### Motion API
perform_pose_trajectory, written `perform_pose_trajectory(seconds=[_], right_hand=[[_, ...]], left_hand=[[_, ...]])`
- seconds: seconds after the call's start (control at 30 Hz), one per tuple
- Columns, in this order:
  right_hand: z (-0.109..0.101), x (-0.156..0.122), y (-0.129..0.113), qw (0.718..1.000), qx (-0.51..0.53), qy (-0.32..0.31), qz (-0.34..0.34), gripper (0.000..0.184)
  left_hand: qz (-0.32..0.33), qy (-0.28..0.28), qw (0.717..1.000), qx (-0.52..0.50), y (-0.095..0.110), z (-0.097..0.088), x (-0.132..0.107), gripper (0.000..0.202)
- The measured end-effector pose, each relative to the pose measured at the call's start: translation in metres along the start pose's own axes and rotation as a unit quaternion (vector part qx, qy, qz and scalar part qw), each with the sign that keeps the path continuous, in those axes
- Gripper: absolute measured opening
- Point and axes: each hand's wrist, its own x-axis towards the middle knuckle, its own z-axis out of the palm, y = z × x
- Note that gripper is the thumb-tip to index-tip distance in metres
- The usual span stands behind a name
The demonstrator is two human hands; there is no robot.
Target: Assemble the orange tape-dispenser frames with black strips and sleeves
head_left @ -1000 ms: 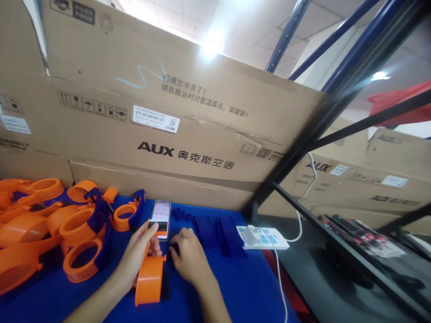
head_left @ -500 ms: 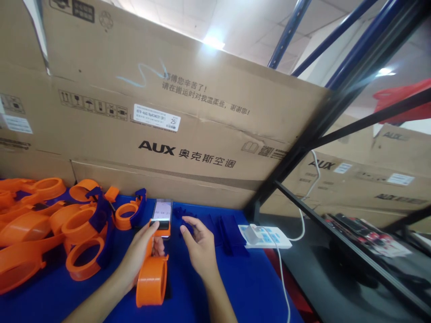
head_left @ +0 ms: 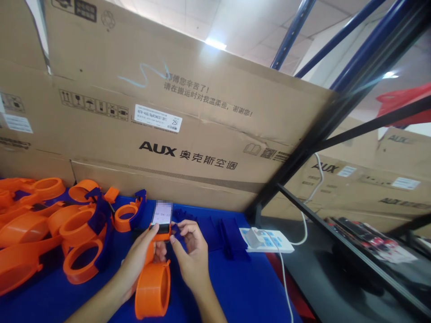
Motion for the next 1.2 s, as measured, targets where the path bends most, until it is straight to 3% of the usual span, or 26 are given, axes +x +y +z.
perform_pose_trajectory(seconds=[0.27,0.53,0.7,0.8,0.97,1.2], right_hand=[[-0.001,0.001,-0.003,0.994,-0.096,-0.023,-0.038,0.015],[-0.003,-0.001,0.001,0.994,-0.090,-0.027,-0.058,0.006],[-0.006,-0.001,-0.004,0.990,-0.109,-0.030,-0.084,0.033],[-0.010,0.000,-0.011,0.985,-0.125,-0.065,-0.101,0.037],[-0.010,0.003,-0.020,0.983,-0.124,-0.099,-0.096,0.026],[-0.009,0.004,-0.021,0.982,-0.145,-0.063,-0.099,0.013]], left_hand=[[-0.025,0.008,0.998,-0.050,0.000,-0.001,0.000,0.037],[0.018,-0.005,1.000,-0.024,-0.002,-0.002,0.004,0.037],[0.021,-0.028,0.999,0.005,0.003,0.002,-0.002,0.039],[-0.003,-0.038,0.999,0.032,0.006,0.003,-0.005,0.045],[-0.024,-0.041,0.999,0.018,0.005,0.000,-0.001,0.051],[0.000,-0.020,1.000,0.017,0.001,-0.005,0.006,0.045]])
